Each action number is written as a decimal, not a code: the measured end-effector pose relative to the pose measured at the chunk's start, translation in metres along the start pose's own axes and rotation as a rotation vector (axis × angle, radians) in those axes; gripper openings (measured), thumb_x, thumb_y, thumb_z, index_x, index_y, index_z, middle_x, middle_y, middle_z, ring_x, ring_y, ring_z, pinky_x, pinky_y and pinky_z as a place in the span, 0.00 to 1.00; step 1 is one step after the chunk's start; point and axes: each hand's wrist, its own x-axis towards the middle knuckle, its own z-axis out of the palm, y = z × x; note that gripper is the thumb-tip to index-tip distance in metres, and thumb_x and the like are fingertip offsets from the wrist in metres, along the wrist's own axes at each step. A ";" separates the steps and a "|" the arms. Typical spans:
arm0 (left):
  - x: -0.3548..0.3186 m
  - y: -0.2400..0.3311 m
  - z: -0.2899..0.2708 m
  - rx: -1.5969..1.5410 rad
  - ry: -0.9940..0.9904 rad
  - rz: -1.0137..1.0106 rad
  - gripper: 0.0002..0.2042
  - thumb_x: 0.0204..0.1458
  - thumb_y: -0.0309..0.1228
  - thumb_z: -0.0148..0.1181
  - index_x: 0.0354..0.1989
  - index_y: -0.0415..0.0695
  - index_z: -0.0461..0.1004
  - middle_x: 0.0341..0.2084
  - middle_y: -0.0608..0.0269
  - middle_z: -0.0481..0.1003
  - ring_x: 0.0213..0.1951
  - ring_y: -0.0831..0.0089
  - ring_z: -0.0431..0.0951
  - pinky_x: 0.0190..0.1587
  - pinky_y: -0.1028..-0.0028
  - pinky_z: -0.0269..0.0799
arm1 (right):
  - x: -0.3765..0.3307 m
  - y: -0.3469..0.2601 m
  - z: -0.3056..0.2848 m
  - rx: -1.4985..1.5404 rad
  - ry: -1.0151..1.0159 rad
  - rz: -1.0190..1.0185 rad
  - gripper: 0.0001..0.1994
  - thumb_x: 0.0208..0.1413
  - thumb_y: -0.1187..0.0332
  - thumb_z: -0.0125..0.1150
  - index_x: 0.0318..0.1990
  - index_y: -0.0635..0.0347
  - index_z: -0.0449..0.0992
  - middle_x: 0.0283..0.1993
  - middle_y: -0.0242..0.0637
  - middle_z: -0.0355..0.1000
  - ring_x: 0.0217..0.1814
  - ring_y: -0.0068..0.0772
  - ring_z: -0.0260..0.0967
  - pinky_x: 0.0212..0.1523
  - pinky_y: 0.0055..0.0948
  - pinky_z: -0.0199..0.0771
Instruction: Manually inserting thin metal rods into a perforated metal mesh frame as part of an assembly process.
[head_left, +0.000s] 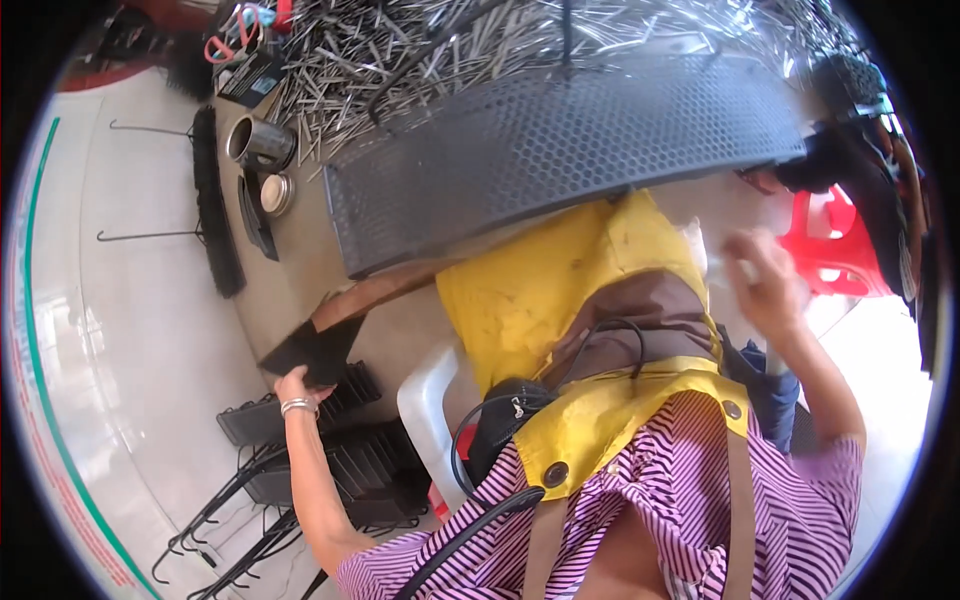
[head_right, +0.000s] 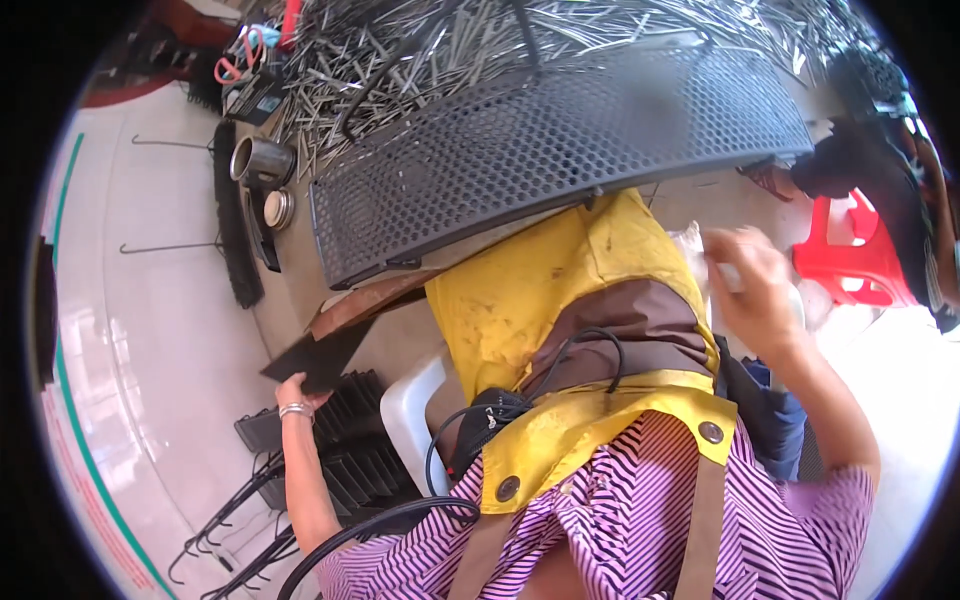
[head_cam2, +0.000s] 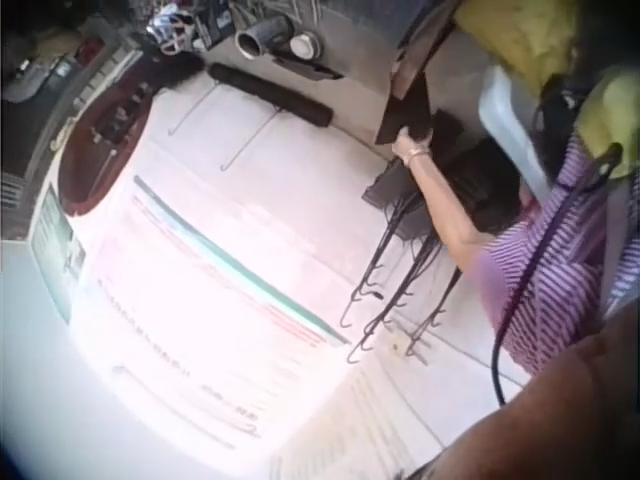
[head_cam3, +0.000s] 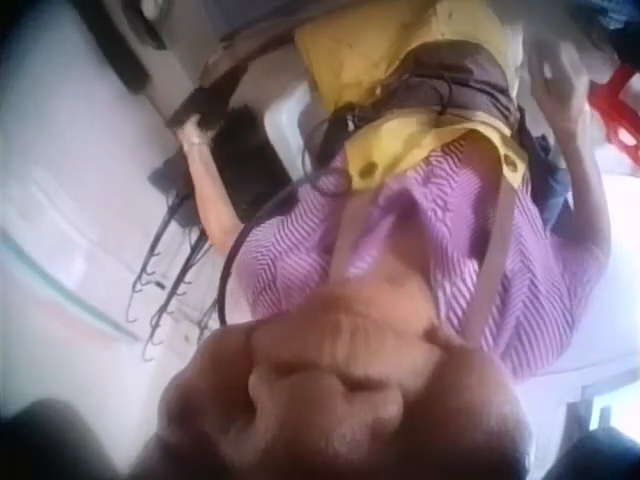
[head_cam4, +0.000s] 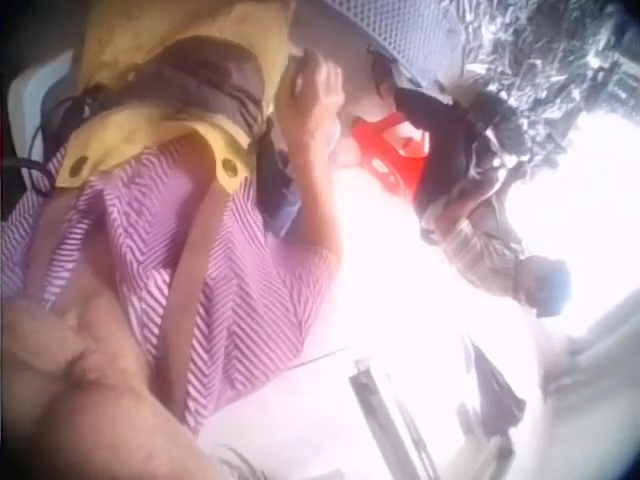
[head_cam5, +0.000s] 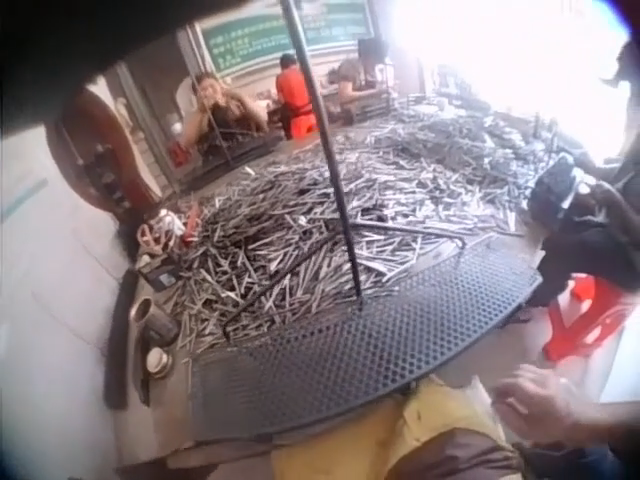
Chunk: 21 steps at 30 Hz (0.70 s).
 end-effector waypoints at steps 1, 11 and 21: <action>0.013 -0.002 -0.019 -0.096 -0.047 -0.111 0.15 0.45 0.28 0.46 0.41 0.32 0.59 0.29 0.39 0.68 0.27 0.45 0.72 0.27 0.55 0.73 | 0.013 -0.015 0.009 0.060 0.005 -0.155 0.10 0.41 0.78 0.56 0.35 0.64 0.68 0.27 0.41 0.67 0.28 0.42 0.65 0.27 0.35 0.64; -0.068 -0.015 -0.033 -0.373 -0.041 -0.278 0.07 0.42 0.27 0.46 0.24 0.36 0.66 0.20 0.53 0.72 0.22 0.60 0.74 0.22 0.71 0.71 | 0.071 -0.144 0.127 0.686 -0.109 -0.556 0.05 0.32 0.75 0.51 0.19 0.64 0.62 0.13 0.44 0.62 0.17 0.48 0.64 0.18 0.43 0.64; -0.167 0.034 -0.053 -0.253 -0.102 -0.169 0.06 0.38 0.32 0.51 0.24 0.43 0.68 0.17 0.56 0.71 0.17 0.61 0.70 0.18 0.70 0.65 | 0.089 -0.270 0.187 0.619 -0.402 -0.733 0.12 0.30 0.71 0.55 0.25 0.68 0.67 0.24 0.49 0.69 0.31 0.51 0.68 0.33 0.42 0.68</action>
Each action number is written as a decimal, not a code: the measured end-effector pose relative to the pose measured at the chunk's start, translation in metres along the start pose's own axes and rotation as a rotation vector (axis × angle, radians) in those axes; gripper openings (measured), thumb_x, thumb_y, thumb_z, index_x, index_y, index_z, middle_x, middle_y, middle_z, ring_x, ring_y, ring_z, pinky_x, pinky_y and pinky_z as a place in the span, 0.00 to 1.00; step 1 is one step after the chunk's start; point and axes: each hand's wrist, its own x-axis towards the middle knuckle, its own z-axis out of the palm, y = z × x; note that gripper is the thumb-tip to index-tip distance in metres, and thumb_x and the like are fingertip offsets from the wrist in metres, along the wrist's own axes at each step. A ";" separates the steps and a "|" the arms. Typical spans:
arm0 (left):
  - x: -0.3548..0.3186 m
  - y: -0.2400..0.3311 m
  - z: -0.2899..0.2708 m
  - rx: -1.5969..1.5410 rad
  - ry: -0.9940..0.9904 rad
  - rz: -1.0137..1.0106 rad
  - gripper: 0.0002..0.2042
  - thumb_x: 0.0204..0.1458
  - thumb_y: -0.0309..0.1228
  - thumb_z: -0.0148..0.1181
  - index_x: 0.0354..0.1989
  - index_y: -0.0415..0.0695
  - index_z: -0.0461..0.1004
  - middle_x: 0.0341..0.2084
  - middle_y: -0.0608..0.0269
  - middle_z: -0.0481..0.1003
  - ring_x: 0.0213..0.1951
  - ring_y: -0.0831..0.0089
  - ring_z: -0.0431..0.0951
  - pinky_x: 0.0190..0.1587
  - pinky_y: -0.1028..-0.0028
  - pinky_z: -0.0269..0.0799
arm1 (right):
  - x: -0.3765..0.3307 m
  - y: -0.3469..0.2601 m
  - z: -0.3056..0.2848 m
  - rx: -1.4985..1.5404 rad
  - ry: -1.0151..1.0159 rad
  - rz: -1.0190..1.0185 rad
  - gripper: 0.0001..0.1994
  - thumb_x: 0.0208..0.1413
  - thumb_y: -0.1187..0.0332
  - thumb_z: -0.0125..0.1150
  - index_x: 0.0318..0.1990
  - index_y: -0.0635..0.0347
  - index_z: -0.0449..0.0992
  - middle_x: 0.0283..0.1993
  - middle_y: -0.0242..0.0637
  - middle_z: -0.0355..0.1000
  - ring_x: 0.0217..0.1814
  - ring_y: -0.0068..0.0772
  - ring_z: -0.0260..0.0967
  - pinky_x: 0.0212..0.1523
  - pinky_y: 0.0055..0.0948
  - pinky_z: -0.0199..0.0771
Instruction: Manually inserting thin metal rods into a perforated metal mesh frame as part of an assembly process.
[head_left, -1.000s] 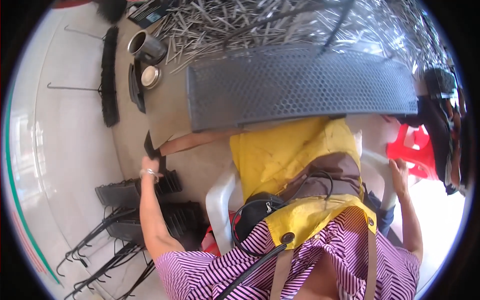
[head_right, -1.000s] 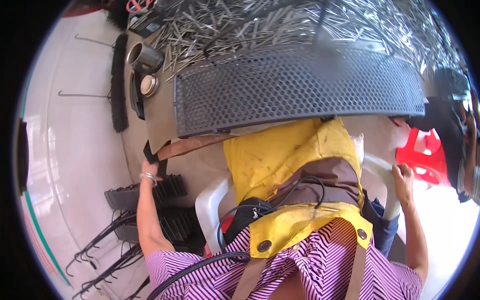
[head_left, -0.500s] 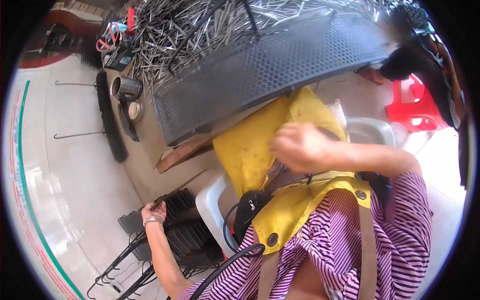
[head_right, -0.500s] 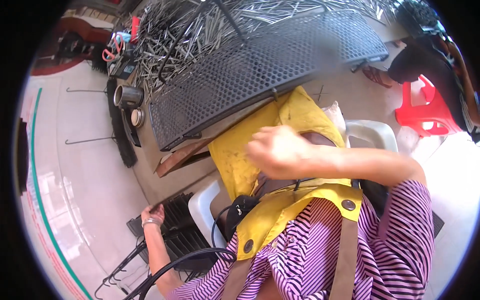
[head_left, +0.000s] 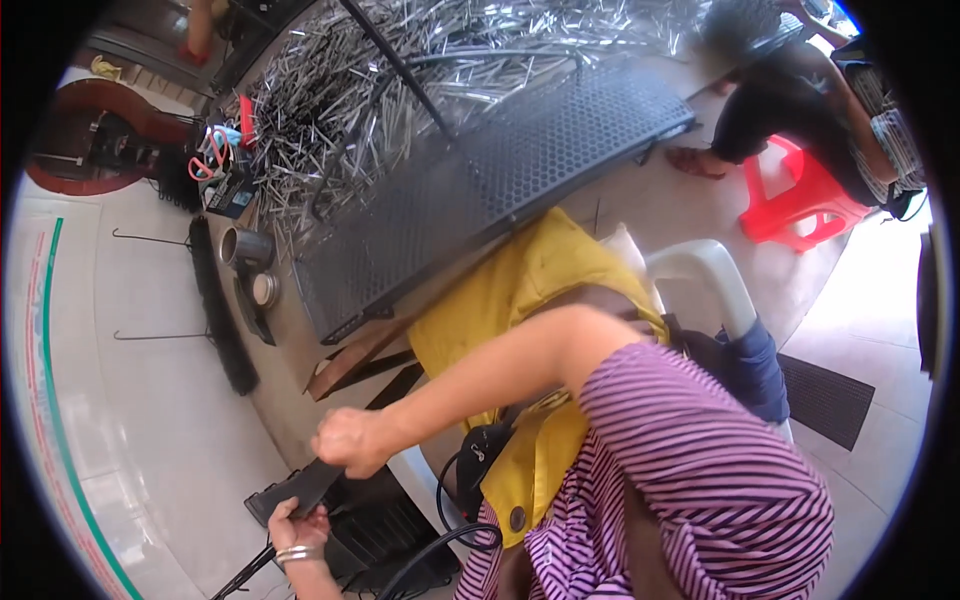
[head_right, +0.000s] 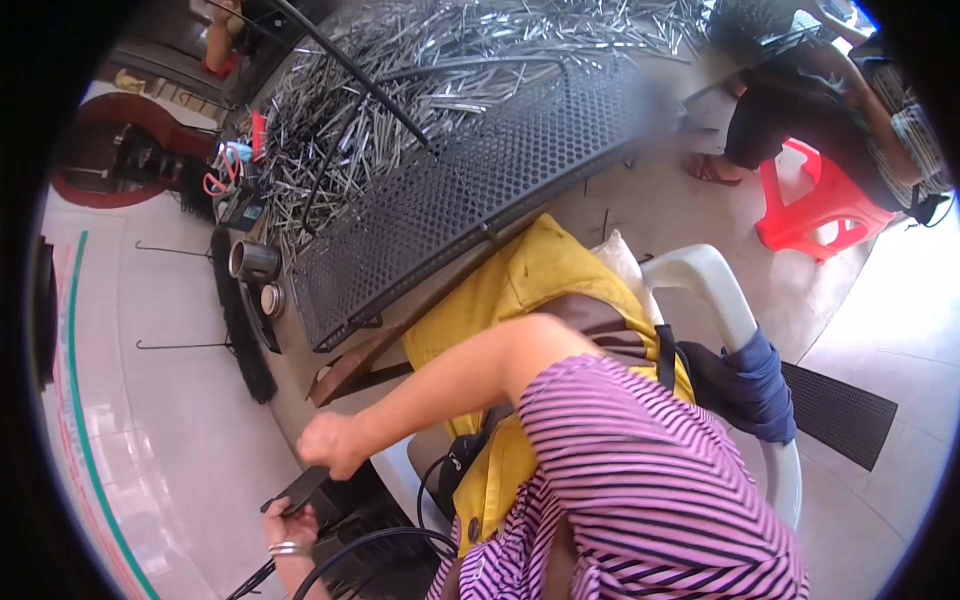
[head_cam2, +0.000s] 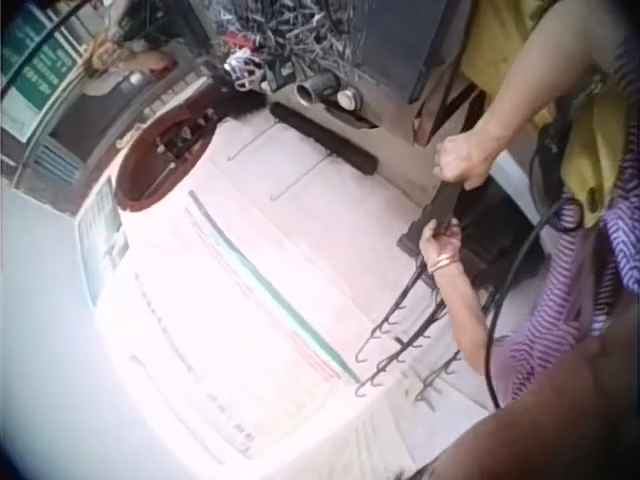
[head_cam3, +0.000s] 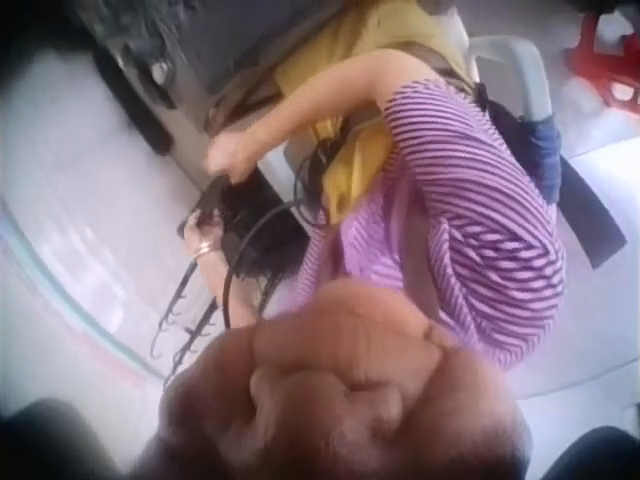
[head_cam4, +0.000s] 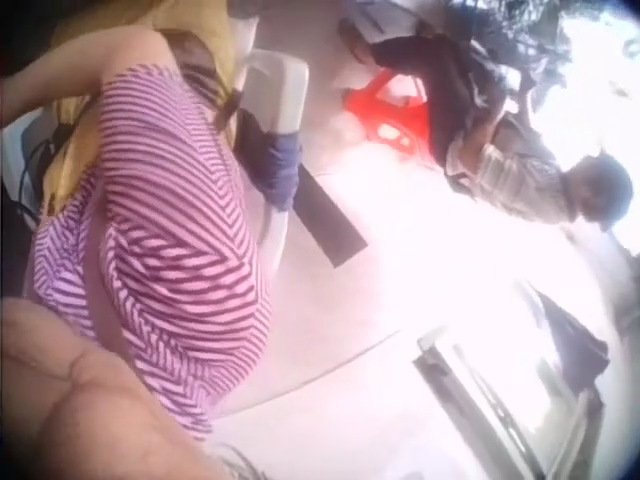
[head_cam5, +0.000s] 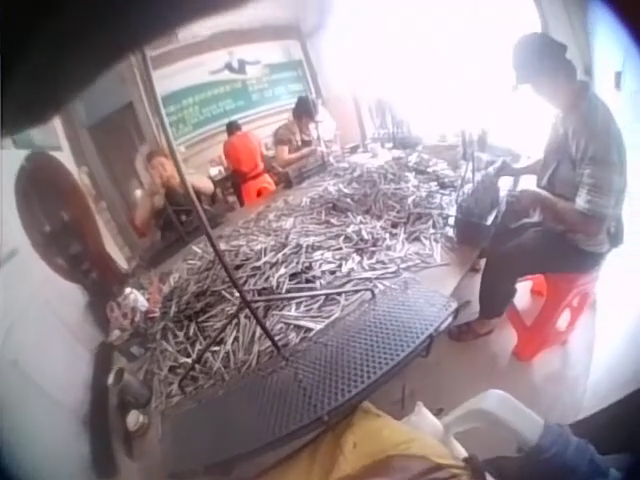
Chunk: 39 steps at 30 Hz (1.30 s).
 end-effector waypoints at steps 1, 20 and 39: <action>-0.013 0.006 0.002 0.037 0.018 0.046 0.08 0.39 0.33 0.51 0.26 0.43 0.69 0.17 0.57 0.72 0.17 0.62 0.70 0.18 0.69 0.65 | 0.006 -0.003 0.005 0.021 -0.028 -0.007 0.12 0.29 0.70 0.56 0.25 0.68 0.67 0.25 0.49 0.69 0.31 0.50 0.68 0.33 0.42 0.69; -0.025 0.035 0.082 0.611 -0.182 1.281 0.22 0.54 0.45 0.43 0.42 0.34 0.65 0.30 0.57 0.71 0.29 0.72 0.73 0.32 0.76 0.70 | 0.014 0.004 -0.047 0.515 0.489 0.522 0.09 0.40 0.72 0.51 0.25 0.72 0.67 0.25 0.56 0.66 0.25 0.44 0.67 0.27 0.41 0.66; -0.040 -0.024 0.182 0.732 -0.695 0.831 0.16 0.39 0.36 0.60 0.11 0.36 0.68 0.08 0.72 0.62 0.15 0.83 0.57 0.18 0.77 0.52 | -0.204 -0.057 -0.190 1.219 1.163 0.621 0.19 0.45 0.76 0.54 0.47 0.67 0.62 0.44 0.43 0.66 0.48 0.39 0.64 0.49 0.35 0.63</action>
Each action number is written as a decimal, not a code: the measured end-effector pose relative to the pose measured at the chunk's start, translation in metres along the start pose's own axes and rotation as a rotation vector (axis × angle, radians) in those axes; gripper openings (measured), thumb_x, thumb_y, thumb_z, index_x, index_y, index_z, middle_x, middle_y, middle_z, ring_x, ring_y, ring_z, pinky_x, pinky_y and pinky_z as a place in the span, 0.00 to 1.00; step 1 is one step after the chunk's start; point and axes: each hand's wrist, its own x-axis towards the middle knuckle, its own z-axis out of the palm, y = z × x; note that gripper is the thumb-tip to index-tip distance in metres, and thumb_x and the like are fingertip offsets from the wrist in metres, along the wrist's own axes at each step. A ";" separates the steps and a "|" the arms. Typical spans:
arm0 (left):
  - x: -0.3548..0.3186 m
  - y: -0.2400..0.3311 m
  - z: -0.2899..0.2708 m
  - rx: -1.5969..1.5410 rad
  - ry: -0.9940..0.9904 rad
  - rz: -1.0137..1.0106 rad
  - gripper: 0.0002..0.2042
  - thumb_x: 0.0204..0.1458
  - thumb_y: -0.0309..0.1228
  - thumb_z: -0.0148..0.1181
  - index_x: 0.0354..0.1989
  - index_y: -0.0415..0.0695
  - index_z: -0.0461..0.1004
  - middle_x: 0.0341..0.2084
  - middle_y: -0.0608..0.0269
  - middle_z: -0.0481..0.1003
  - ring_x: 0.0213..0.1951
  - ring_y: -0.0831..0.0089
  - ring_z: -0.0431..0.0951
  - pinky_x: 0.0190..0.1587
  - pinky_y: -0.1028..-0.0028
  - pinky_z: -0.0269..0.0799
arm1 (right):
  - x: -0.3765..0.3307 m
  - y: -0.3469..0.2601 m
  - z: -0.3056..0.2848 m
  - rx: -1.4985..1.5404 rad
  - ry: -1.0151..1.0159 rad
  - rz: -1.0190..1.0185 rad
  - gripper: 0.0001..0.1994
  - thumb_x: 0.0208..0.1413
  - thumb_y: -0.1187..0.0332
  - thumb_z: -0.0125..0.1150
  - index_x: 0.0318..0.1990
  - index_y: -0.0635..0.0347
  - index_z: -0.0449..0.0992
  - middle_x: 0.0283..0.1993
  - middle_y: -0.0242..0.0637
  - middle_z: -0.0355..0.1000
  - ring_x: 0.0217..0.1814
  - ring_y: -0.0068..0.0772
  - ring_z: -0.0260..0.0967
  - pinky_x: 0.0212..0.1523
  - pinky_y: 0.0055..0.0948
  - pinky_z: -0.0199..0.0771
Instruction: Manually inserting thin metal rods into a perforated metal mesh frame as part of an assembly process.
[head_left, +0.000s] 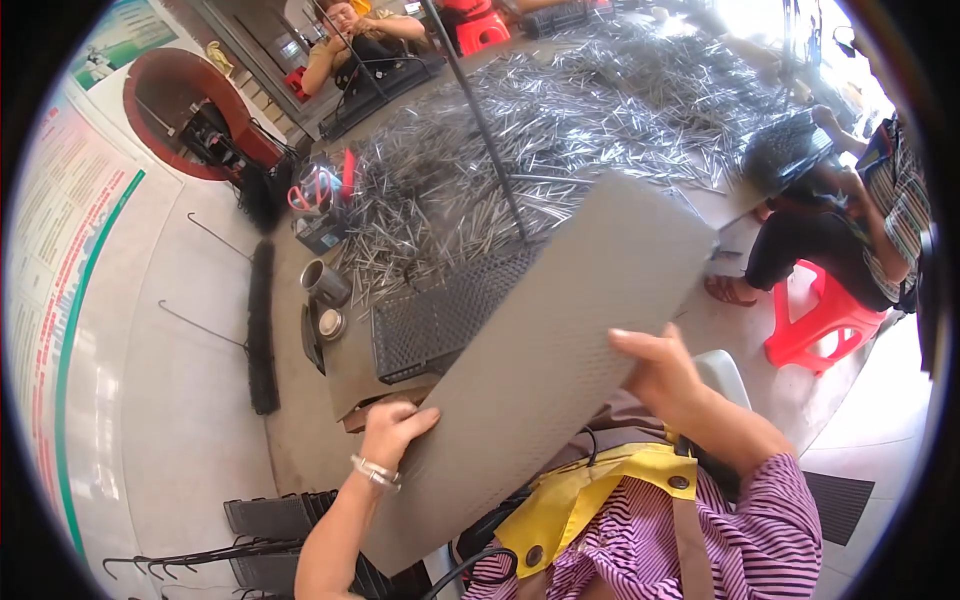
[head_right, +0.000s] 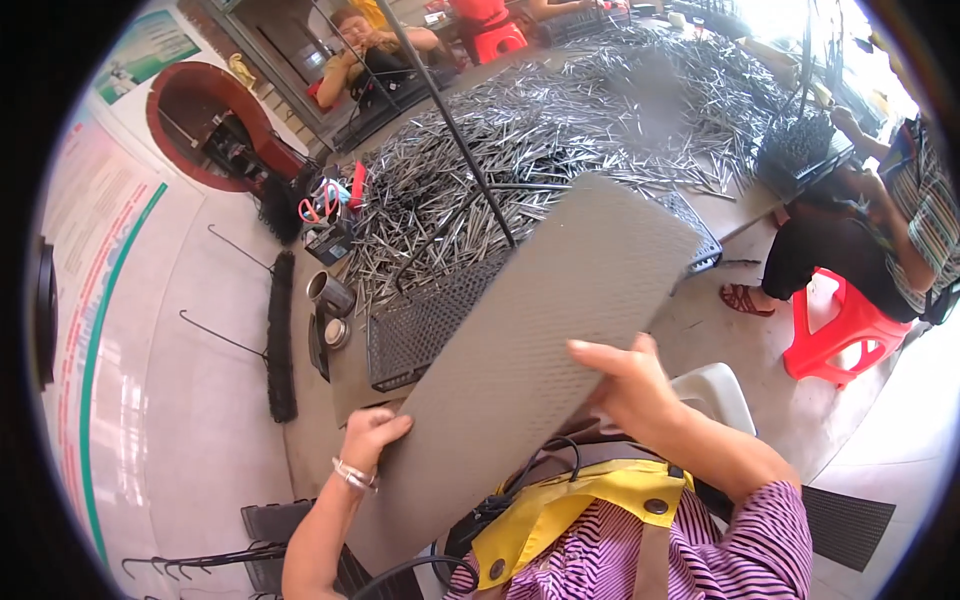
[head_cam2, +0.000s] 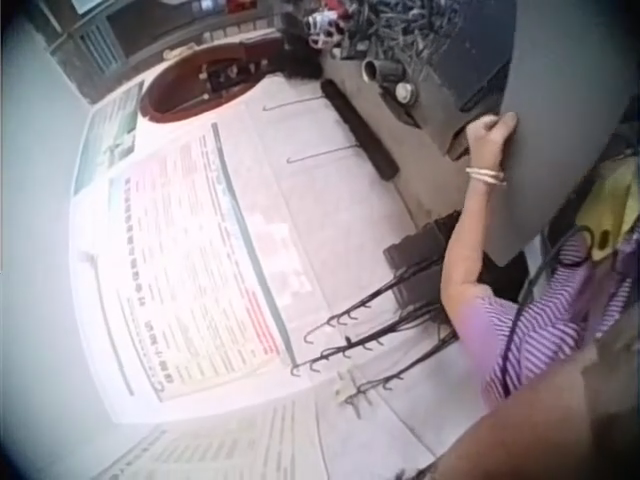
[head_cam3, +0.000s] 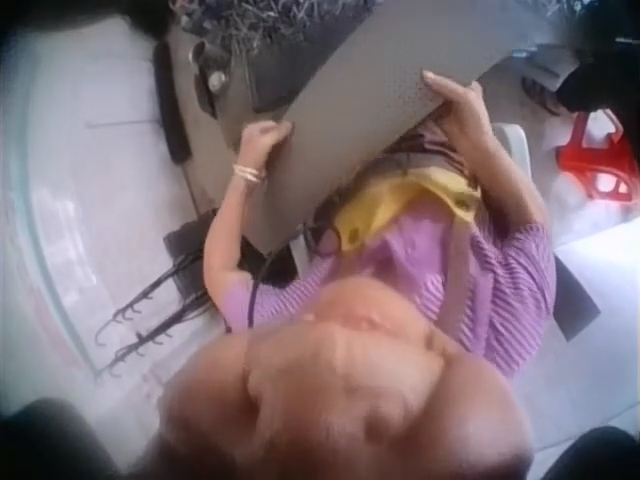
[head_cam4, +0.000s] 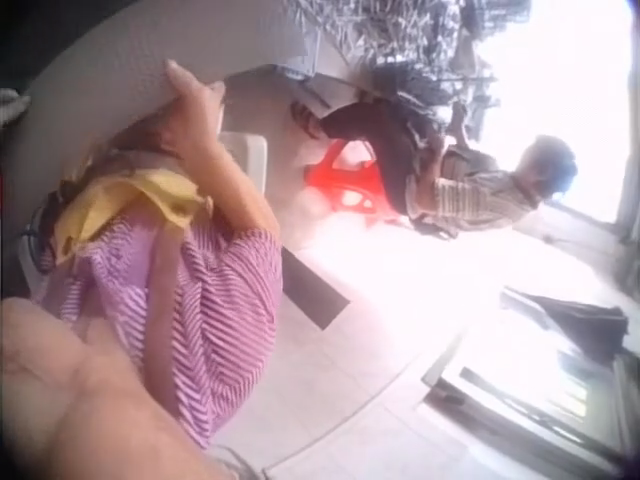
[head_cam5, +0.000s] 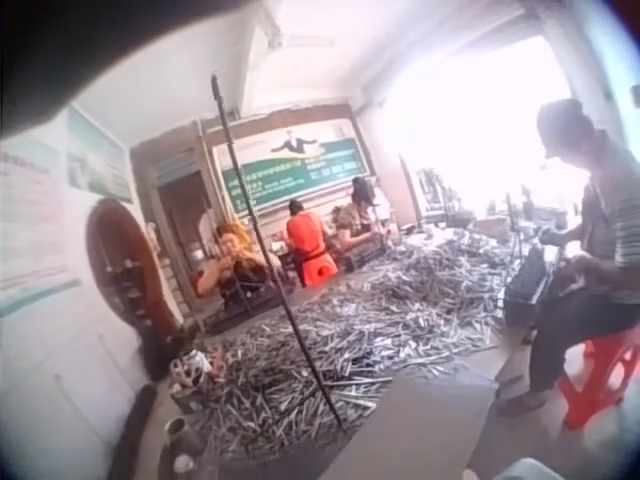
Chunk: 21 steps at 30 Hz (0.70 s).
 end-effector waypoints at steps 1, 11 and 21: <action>0.010 0.006 0.007 0.069 -0.068 0.043 0.17 0.38 0.37 0.60 0.11 0.35 0.68 0.08 0.70 0.62 0.14 0.83 0.57 0.17 0.76 0.52 | -0.010 -0.002 -0.015 0.011 0.016 -0.046 0.19 0.45 0.74 0.54 0.47 0.67 0.63 0.45 0.44 0.66 0.48 0.39 0.64 0.51 0.36 0.62; 0.075 0.101 0.158 0.365 -0.418 0.395 0.18 0.35 0.43 0.65 0.14 0.37 0.74 0.08 0.64 0.69 0.14 0.82 0.66 0.18 0.78 0.61 | -0.109 -0.009 -0.100 0.307 0.153 -0.139 0.23 0.41 0.74 0.56 0.50 0.61 0.62 0.48 0.41 0.65 0.52 0.42 0.60 0.53 0.44 0.58; 0.068 0.165 0.270 0.463 -0.601 0.460 0.23 0.32 0.48 0.62 0.22 0.34 0.76 0.18 0.51 0.74 0.23 0.66 0.75 0.30 0.72 0.69 | -0.124 -0.037 -0.160 0.528 0.464 -0.316 0.22 0.44 0.70 0.58 0.48 0.62 0.64 0.49 0.38 0.64 0.52 0.40 0.60 0.55 0.43 0.56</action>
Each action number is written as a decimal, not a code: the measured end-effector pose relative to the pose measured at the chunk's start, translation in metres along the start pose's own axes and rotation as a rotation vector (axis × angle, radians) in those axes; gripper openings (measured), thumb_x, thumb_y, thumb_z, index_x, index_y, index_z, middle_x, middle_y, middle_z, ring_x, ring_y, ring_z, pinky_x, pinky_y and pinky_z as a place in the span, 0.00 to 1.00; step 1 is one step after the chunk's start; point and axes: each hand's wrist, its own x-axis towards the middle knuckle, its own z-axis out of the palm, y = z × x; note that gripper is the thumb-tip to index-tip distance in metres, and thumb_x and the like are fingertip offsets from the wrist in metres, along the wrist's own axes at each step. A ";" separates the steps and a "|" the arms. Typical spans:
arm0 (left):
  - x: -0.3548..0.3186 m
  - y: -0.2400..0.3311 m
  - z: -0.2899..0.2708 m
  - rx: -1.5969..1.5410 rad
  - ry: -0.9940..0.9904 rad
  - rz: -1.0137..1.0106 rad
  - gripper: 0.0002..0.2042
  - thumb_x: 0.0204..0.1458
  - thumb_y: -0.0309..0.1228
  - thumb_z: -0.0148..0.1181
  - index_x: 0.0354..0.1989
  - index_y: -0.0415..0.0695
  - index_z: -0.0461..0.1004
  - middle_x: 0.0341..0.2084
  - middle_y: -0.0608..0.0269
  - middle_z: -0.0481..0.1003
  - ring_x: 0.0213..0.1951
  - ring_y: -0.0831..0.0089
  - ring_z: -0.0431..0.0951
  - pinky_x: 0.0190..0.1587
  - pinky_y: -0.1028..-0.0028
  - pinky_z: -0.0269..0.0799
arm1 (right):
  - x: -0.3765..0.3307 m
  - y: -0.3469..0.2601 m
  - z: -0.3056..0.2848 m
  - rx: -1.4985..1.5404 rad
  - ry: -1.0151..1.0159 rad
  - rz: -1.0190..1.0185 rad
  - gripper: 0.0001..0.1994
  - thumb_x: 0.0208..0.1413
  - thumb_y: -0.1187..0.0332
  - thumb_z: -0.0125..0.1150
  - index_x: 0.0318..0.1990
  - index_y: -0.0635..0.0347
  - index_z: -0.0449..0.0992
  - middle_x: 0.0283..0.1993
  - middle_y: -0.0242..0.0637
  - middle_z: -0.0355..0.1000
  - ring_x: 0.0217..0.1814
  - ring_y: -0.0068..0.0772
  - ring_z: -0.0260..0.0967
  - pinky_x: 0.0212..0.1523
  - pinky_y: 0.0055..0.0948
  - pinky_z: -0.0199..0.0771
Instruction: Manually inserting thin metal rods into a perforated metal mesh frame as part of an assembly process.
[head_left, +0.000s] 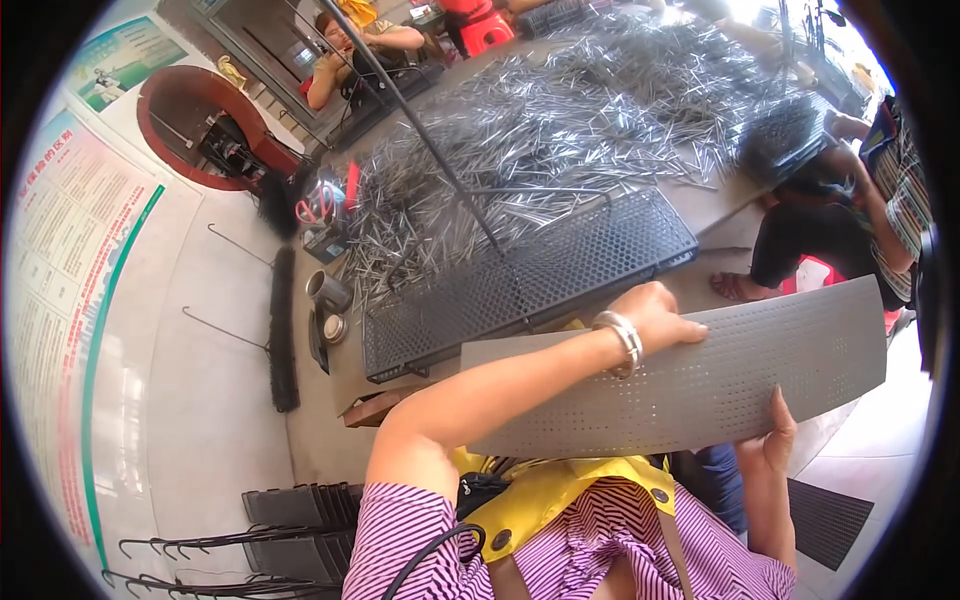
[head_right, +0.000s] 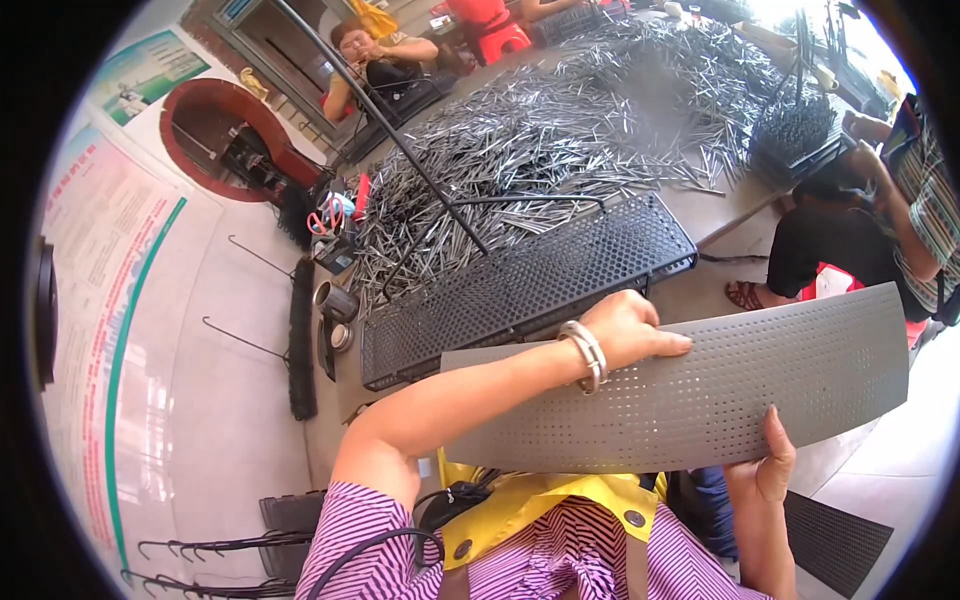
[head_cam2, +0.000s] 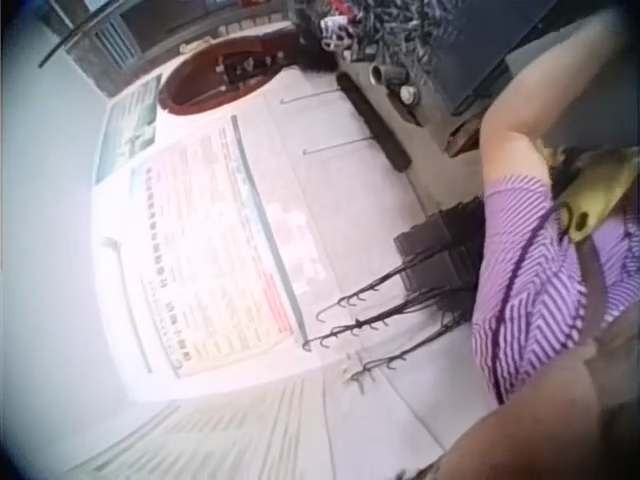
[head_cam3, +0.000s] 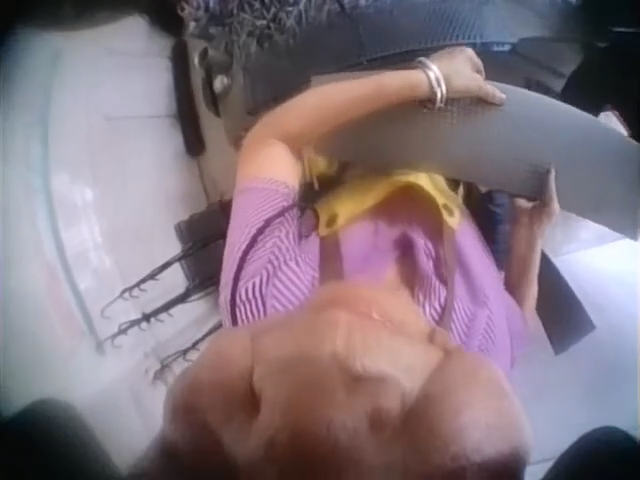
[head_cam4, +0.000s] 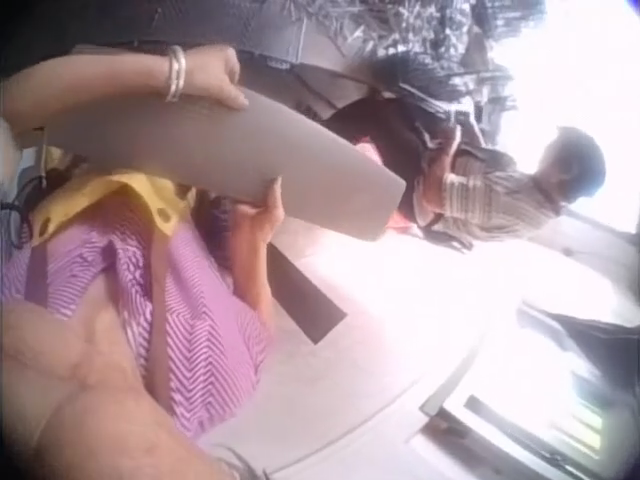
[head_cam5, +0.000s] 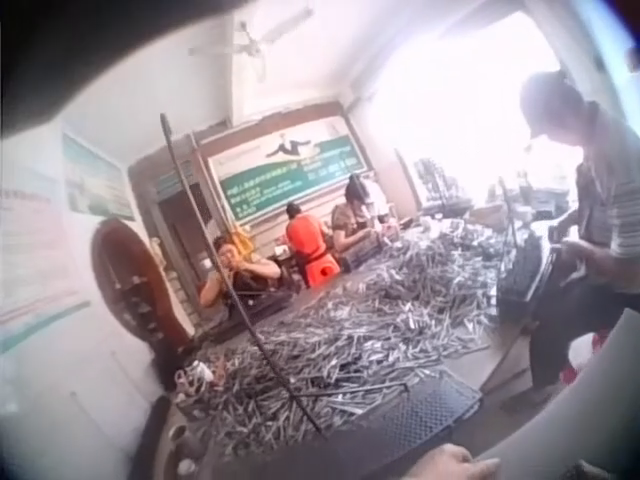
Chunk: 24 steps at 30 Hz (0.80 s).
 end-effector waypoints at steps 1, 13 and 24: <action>0.005 0.008 0.003 0.051 -0.014 0.004 0.24 0.32 0.49 0.60 0.23 0.34 0.76 0.18 0.50 0.74 0.24 0.64 0.75 0.30 0.71 0.69 | 0.004 0.002 -0.009 0.010 0.025 -0.038 0.21 0.44 0.70 0.58 0.48 0.62 0.65 0.48 0.37 0.65 0.51 0.39 0.61 0.55 0.43 0.57; 0.054 0.031 0.052 0.162 0.131 0.322 0.19 0.39 0.45 0.55 0.27 0.37 0.74 0.24 0.47 0.73 0.31 0.56 0.74 0.36 0.65 0.68 | 0.027 -0.067 -0.066 -0.004 0.154 -0.232 0.13 0.47 0.69 0.57 0.41 0.61 0.71 0.43 0.36 0.69 0.47 0.36 0.65 0.53 0.36 0.60; 0.079 -0.078 -0.072 1.115 0.659 0.403 0.19 0.43 0.40 0.54 0.42 0.41 0.68 0.44 0.58 0.66 0.52 0.62 0.60 0.49 0.62 0.56 | 0.013 -0.173 -0.178 0.037 0.283 -0.640 0.15 0.49 0.71 0.55 0.45 0.62 0.70 0.51 0.37 0.65 0.53 0.34 0.61 0.56 0.34 0.58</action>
